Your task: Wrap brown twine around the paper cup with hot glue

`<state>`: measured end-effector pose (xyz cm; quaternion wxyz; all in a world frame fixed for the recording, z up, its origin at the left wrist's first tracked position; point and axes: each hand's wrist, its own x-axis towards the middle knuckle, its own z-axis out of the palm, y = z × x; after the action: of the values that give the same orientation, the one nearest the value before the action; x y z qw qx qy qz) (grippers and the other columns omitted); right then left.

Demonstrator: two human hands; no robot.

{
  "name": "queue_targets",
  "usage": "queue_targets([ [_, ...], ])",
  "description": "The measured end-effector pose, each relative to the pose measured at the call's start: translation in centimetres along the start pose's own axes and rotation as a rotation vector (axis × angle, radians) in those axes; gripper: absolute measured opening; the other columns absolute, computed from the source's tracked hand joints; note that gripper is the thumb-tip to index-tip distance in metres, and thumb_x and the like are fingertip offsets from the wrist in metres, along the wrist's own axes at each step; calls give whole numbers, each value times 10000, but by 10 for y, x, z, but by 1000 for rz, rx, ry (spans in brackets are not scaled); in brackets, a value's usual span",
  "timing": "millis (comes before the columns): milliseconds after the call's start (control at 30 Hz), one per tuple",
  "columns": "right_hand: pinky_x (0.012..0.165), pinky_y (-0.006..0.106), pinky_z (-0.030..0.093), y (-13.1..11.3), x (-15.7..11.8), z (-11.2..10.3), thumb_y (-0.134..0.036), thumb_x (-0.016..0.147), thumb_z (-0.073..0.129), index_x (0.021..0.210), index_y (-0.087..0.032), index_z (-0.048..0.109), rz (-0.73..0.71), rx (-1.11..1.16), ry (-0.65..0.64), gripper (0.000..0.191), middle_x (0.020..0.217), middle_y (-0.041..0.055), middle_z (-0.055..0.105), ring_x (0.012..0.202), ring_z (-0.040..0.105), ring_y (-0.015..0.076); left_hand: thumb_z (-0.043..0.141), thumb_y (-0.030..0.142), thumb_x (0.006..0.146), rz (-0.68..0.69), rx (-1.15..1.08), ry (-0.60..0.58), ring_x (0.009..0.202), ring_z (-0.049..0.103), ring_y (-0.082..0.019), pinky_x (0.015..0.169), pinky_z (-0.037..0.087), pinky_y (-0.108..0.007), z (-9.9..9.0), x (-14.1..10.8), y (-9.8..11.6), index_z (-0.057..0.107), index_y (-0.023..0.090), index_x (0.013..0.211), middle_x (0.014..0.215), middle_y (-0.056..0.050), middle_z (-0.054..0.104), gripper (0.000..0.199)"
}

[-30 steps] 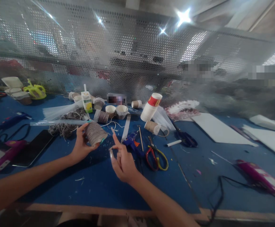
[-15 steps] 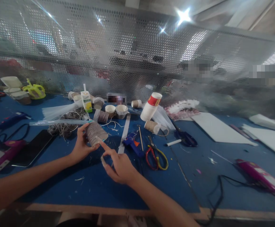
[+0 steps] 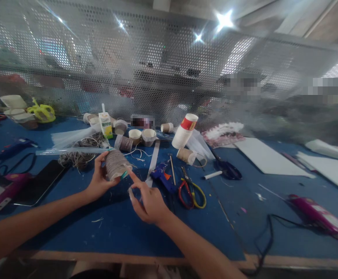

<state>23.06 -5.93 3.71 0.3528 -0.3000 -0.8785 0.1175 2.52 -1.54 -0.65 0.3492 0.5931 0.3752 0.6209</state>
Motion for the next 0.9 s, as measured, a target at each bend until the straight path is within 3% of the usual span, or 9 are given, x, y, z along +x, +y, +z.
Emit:
queue_targets([
  [167, 387, 266, 334, -2, -3, -1, -204, 920, 380, 1038, -246, 400, 72, 18, 124, 127, 1386, 162, 527, 339, 391, 47, 780, 345, 649, 20, 5, 10, 1085, 560, -228, 817, 557, -336, 0, 0, -1, 297, 309, 1311, 1297, -88, 377, 820],
  [300, 385, 264, 339, -4, -1, -1, -208, 914, 380, 1069, -246, 385, 58, 71, 98, 159, 1456, 189, 434, 365, 406, 46, 778, 403, 652, 34, 11, -5, 1098, 553, -235, 831, 552, -352, 0, 1, -2, 288, 307, 1309, 1311, -93, 364, 825],
  [400, 422, 260, 371, -5, 1, 0, -230, 893, 403, 1111, -236, 375, -28, 64, 13, 219, 1307, 176, 580, 423, 482, 77, 776, 422, 648, 42, 25, -23, 1091, 552, -240, 825, 551, -357, 0, 1, -1, 298, 298, 1302, 1293, -94, 361, 819],
  [500, 433, 256, 358, -5, 2, 1, -237, 899, 402, 1118, -227, 374, -13, 37, -21, 221, 1039, 115, 686, 410, 472, 87, 771, 407, 657, 59, 34, -24, 1079, 554, -233, 816, 547, -350, 0, 0, -1, 316, 301, 1287, 1278, -86, 357, 784],
  [700, 439, 247, 337, -3, 0, 0, -251, 924, 385, 1106, -223, 381, 104, 82, -43, 184, 684, -8, 622, 385, 457, 100, 768, 434, 665, 132, 48, 41, 1036, 565, -210, 812, 535, -331, 0, 2, 2, 312, 301, 1289, 1226, -78, 400, 784],
  [900, 414, 250, 291, 1, 0, 3, -283, 942, 380, 1020, -225, 411, 227, 29, 3, 102, 577, -43, 558, 350, 404, 100, 767, 456, 667, 150, 65, 62, 1038, 559, -205, 865, 516, -353, 0, 3, 4, 321, 292, 1285, 1207, -75, 429, 780],
])
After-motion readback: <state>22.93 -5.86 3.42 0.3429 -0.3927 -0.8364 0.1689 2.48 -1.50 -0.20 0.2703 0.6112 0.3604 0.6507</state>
